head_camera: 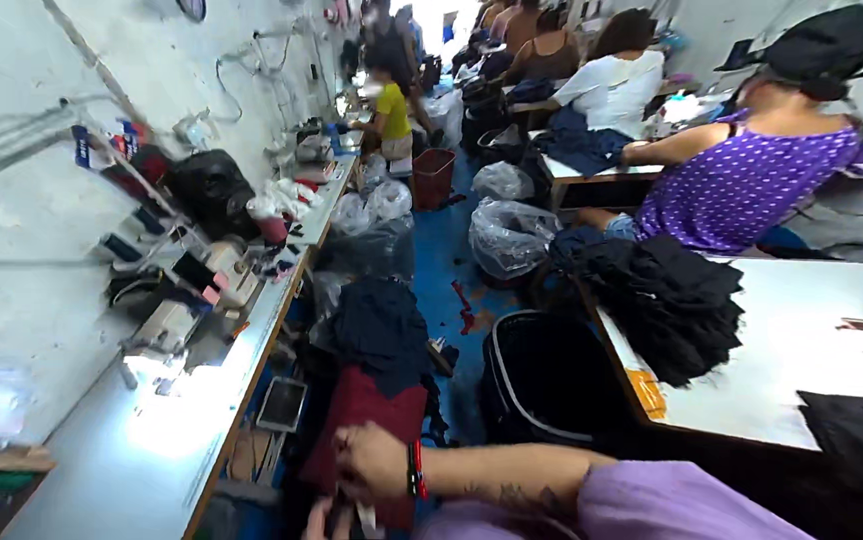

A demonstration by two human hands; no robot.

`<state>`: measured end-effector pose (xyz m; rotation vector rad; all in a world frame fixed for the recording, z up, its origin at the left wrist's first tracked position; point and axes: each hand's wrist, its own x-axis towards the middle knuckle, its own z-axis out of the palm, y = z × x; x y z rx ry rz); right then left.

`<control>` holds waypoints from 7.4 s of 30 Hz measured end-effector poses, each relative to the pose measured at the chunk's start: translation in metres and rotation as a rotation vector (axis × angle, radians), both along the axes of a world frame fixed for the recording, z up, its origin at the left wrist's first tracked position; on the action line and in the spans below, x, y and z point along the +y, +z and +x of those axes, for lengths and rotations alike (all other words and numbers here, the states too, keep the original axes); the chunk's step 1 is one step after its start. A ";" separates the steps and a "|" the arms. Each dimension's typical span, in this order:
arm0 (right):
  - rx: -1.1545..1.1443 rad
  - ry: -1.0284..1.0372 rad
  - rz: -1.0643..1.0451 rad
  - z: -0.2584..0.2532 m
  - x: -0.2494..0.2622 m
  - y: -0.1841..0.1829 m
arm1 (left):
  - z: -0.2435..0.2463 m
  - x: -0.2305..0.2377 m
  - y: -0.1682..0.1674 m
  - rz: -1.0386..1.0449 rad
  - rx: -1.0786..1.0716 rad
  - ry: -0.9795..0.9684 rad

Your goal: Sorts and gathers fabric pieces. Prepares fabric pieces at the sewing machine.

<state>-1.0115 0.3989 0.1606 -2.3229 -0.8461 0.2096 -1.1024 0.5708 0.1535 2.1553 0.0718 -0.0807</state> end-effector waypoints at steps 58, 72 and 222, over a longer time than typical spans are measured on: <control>0.425 0.109 0.551 -0.005 -0.030 0.028 | 0.029 0.051 0.028 -1.646 -0.178 0.521; -0.108 0.101 0.322 0.062 -0.125 0.035 | 0.050 0.056 -0.018 -1.641 -0.088 0.974; 0.522 -0.761 0.019 0.489 -0.277 -0.326 | 0.408 0.006 -0.199 -0.154 -0.020 -0.231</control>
